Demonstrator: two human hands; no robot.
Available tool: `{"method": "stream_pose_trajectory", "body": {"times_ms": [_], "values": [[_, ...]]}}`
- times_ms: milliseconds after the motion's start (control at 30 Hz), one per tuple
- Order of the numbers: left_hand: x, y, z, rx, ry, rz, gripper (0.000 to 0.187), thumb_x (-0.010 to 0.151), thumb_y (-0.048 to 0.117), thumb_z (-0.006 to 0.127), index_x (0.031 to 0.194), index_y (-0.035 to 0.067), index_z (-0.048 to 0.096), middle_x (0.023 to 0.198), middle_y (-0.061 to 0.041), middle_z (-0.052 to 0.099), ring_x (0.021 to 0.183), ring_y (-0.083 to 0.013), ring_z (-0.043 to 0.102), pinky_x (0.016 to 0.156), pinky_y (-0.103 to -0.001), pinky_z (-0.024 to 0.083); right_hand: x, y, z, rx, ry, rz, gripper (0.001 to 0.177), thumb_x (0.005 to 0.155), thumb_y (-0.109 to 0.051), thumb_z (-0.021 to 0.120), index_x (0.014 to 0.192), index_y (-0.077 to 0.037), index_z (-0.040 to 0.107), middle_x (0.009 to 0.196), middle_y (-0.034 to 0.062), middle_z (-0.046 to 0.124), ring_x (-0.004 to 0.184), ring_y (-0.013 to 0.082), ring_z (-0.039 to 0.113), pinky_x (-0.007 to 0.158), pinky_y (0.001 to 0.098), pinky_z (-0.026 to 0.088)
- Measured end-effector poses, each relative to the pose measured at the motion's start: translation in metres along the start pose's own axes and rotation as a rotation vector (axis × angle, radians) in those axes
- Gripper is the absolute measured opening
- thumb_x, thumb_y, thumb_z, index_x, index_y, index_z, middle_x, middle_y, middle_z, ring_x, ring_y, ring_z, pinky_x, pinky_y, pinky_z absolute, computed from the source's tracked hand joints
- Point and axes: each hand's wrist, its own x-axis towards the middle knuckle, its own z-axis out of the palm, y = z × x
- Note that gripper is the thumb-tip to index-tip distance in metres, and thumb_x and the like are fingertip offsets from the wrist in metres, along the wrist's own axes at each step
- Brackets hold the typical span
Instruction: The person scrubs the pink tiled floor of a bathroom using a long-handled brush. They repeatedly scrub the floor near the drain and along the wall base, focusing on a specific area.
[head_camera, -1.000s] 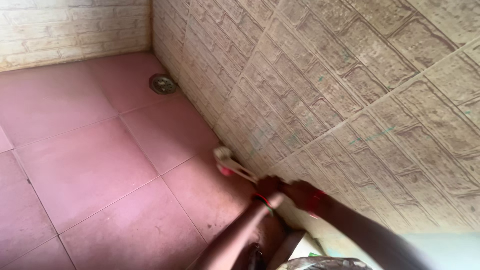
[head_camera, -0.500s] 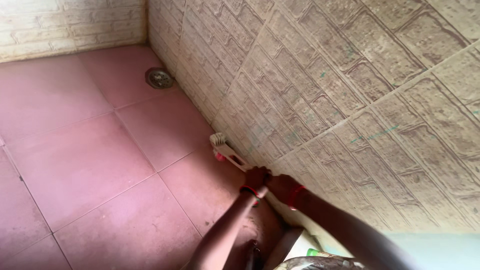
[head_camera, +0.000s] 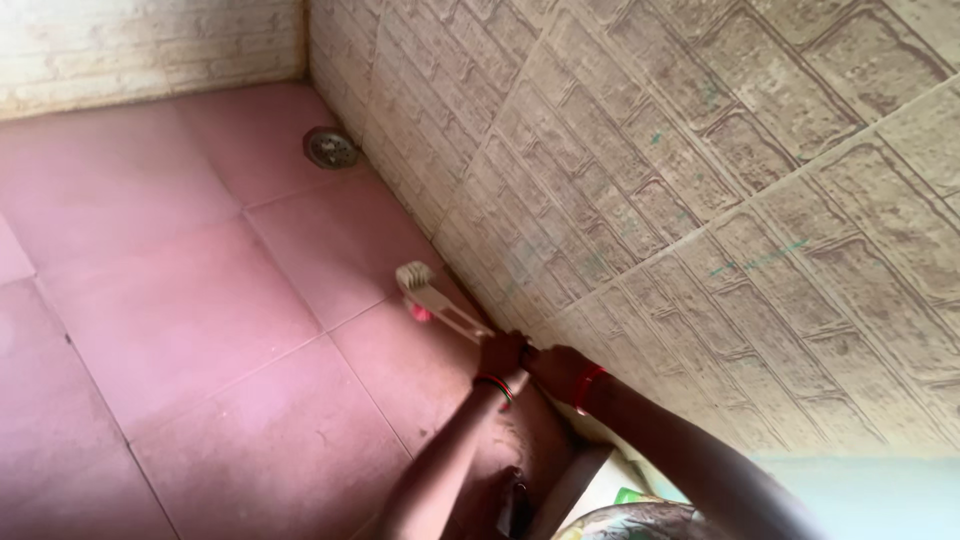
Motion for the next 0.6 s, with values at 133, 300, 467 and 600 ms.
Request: {"method": "stream_pose_trajectory", "body": {"times_ms": [133, 300, 467, 600], "values": [[-0.008, 0.054, 0.000, -0.019, -0.072, -0.026, 0.023, 0.087, 0.024, 0.059, 0.103, 0.012, 0.070, 0.106, -0.016, 0.069, 0.105, -0.0398, 0.062, 0.090, -0.068, 0.041, -0.061, 0.016, -0.030, 0.038, -0.111, 0.014, 0.046, 0.094, -0.020, 0.045, 0.140, -0.023, 0.050, 0.087, 0.0189, 0.072, 0.076, 0.0387, 0.071, 0.066, 0.0492, 0.057], [-0.073, 0.142, 0.024, -0.090, -0.150, -0.022, 0.024, 0.089, 0.024, 0.058, 0.106, 0.011, 0.069, 0.108, -0.016, 0.068, 0.107, -0.0403, 0.061, 0.091, -0.071, 0.040, -0.154, 0.034, -0.029, -0.034, -0.351, 0.002, 0.050, 0.094, -0.022, 0.043, 0.143, -0.024, 0.048, 0.086, 0.0187, 0.072, 0.073, 0.0383, 0.072, 0.064, 0.0488, 0.057], [-0.042, 0.073, 0.006, 0.000, -0.079, -0.140, 0.024, 0.092, 0.033, 0.060, 0.099, 0.013, 0.071, 0.107, -0.015, 0.070, 0.107, -0.0379, 0.063, 0.091, -0.059, 0.047, -0.063, 0.037, 0.028, 0.191, -0.071, -0.066, 0.028, 0.108, -0.029, 0.047, 0.122, -0.016, 0.068, 0.089, 0.0220, 0.071, 0.076, 0.0395, 0.072, 0.065, 0.0478, 0.057], [-0.023, -0.002, -0.045, 0.099, 0.025, -0.065, 0.020, 0.087, 0.029, 0.061, 0.093, 0.014, 0.072, 0.100, -0.011, 0.071, 0.102, -0.0348, 0.064, 0.091, -0.060, 0.045, 0.022, -0.009, 0.037, -0.089, 0.109, -0.276, 0.023, 0.101, -0.018, 0.048, 0.113, -0.006, 0.064, 0.092, 0.0229, 0.070, 0.078, 0.0424, 0.071, 0.064, 0.0500, 0.059]]}}
